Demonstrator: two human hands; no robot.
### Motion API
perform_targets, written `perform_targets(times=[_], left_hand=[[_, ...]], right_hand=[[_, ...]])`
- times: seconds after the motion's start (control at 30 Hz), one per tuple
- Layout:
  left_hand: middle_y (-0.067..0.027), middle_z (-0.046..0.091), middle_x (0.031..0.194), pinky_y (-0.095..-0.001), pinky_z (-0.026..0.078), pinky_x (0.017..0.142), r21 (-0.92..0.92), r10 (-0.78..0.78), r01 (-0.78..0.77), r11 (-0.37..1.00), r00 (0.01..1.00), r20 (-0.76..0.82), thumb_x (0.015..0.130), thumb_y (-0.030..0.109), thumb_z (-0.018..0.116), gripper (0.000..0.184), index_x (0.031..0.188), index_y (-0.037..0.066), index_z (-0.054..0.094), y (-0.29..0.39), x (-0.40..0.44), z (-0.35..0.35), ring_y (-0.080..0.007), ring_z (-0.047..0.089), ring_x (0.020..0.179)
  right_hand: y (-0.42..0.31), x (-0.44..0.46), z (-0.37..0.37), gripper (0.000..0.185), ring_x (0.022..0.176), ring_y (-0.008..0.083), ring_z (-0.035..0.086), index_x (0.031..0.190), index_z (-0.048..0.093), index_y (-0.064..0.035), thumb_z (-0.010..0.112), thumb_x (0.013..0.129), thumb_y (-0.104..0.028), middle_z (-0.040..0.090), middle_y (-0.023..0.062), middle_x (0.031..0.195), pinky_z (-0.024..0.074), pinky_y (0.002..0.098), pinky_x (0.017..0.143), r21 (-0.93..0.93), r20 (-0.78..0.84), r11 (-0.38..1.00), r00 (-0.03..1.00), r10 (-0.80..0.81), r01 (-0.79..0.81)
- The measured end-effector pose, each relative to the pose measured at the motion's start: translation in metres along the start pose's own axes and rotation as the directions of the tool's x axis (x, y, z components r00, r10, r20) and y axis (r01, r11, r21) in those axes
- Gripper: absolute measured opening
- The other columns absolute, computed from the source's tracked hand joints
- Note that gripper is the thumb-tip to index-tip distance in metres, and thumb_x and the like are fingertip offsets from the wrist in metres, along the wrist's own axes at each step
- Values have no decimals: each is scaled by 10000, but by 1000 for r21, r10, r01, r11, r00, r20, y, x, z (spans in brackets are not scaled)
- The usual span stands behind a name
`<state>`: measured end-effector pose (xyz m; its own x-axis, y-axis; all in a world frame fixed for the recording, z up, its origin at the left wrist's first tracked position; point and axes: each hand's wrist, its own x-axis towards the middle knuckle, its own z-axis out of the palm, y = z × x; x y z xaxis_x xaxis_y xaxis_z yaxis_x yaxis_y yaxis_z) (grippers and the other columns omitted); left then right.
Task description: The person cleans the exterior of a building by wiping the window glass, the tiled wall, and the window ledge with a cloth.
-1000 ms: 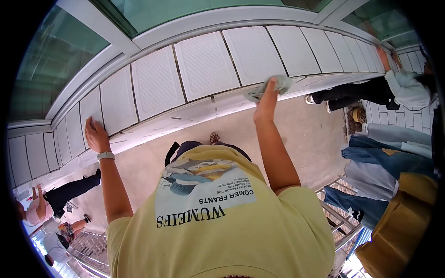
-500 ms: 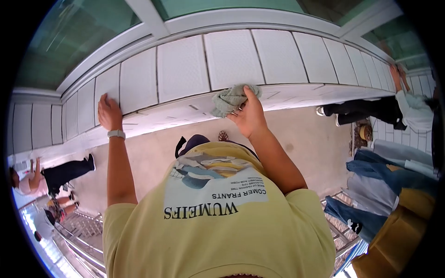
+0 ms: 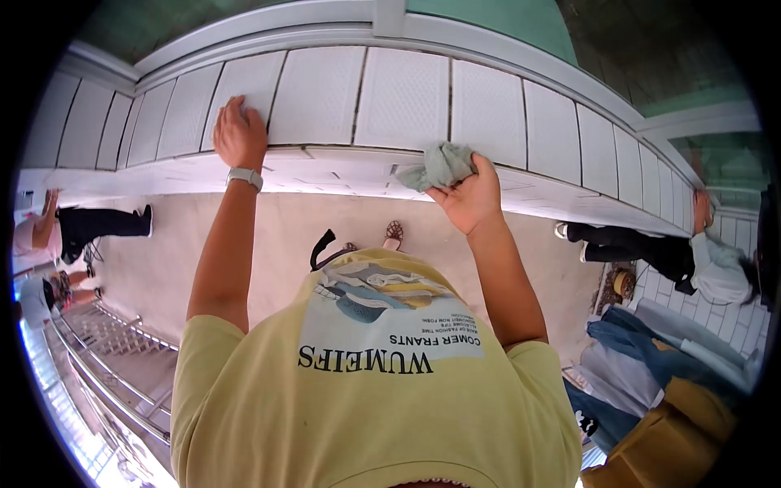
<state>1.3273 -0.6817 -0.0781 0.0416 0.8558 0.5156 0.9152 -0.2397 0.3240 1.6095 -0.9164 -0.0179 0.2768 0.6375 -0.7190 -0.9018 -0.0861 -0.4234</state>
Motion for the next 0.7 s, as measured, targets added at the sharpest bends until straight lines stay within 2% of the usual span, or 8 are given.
perform_targets(times=[0.07, 0.3, 0.43, 0.5, 0.53, 0.6, 0.63, 0.7], left_hand=[[-98, 604, 1238, -432, 350, 1034, -66, 42, -42, 997, 999, -4, 868, 220, 531, 288, 1120, 113, 619, -5, -2, 3, -306, 490, 1236], [-129, 528, 1333, -454, 304, 1072, -363, 201, -164, 917, 978, 65, 883, 123, 571, 331, 1212, 88, 576, -11, -59, -41, -350, 395, 1316], [-186, 502, 1336, -462, 357, 1038, -469, 116, -33, 883, 982, 149, 863, 65, 585, 372, 1232, 46, 552, -1, -121, -74, -386, 433, 1273], [-134, 507, 1350, -391, 361, 1049, -626, -58, 380, 681, 880, 471, 918, 121, 561, 332, 1242, 50, 547, -5, -147, -87, -284, 435, 1297], [-134, 507, 1350, -391, 361, 1049, -627, -80, 391, 674, 882, 464, 918, 121, 561, 332, 1242, 50, 547, -8, -153, -94, -284, 435, 1297], [-118, 525, 1334, -358, 364, 1048, -429, -98, 893, -139, 418, 903, 944, 195, 544, 341, 1268, 86, 539, -18, -162, -105, -229, 455, 1281], [-118, 525, 1334, -358, 364, 1048, -437, -114, 886, -157, 423, 899, 944, 195, 544, 341, 1268, 86, 539, -24, -166, -108, -229, 455, 1281], [-125, 508, 1358, -391, 343, 1064, -355, 84, 870, -342, 405, 911, 946, 238, 551, 377, 1308, 138, 517, -34, -175, -108, -236, 459, 1280]], right_hand=[[4, 2, 9, 493, 1262, 358, 402, 1313, 420, -15, 357, 960, -354, 446, 170, 1340, 276, 555, 1087, -15, 143, 992, 981, 128, -127], [27, 8, 52, 476, 1255, 371, 404, 1306, 415, 10, 331, 972, -318, 438, 192, 1331, 297, 540, 1092, -57, 161, 968, 955, 251, -244], [49, 6, 67, 461, 1179, 340, 491, 1285, 447, 0, 346, 979, -330, 496, 176, 1283, 370, 528, 1041, -203, 208, 943, 929, 306, -265], [66, -2, 72, 458, 1145, 316, 528, 1275, 463, -6, 368, 980, -344, 533, 164, 1247, 402, 514, 1017, -346, 239, 907, 912, 332, -240], [77, -6, 74, 494, 1040, 290, 581, 1229, 505, -5, 407, 959, -407, 583, 153, 1157, 457, 477, 945, -523, 272, 847, 923, 273, -97], [96, -12, 76, 603, 923, 245, 641, 1158, 569, 18, 512, 903, -525, 646, 154, 1032, 512, 375, 833, -807, 326, 568, 924, 198, 162], [101, -9, 75, 664, 967, 243, 633, 1189, 559, 30, 555, 869, -552, 640, 179, 1077, 499, 346, 832, -892, 436, 228, 875, 209, 390], [120, -17, 83, 680, 975, 244, 633, 1232, 560, -20, 577, 843, -577, 632, 174, 1137, 485, 351, 888, -831, 533, 3, 794, 293, 557]])
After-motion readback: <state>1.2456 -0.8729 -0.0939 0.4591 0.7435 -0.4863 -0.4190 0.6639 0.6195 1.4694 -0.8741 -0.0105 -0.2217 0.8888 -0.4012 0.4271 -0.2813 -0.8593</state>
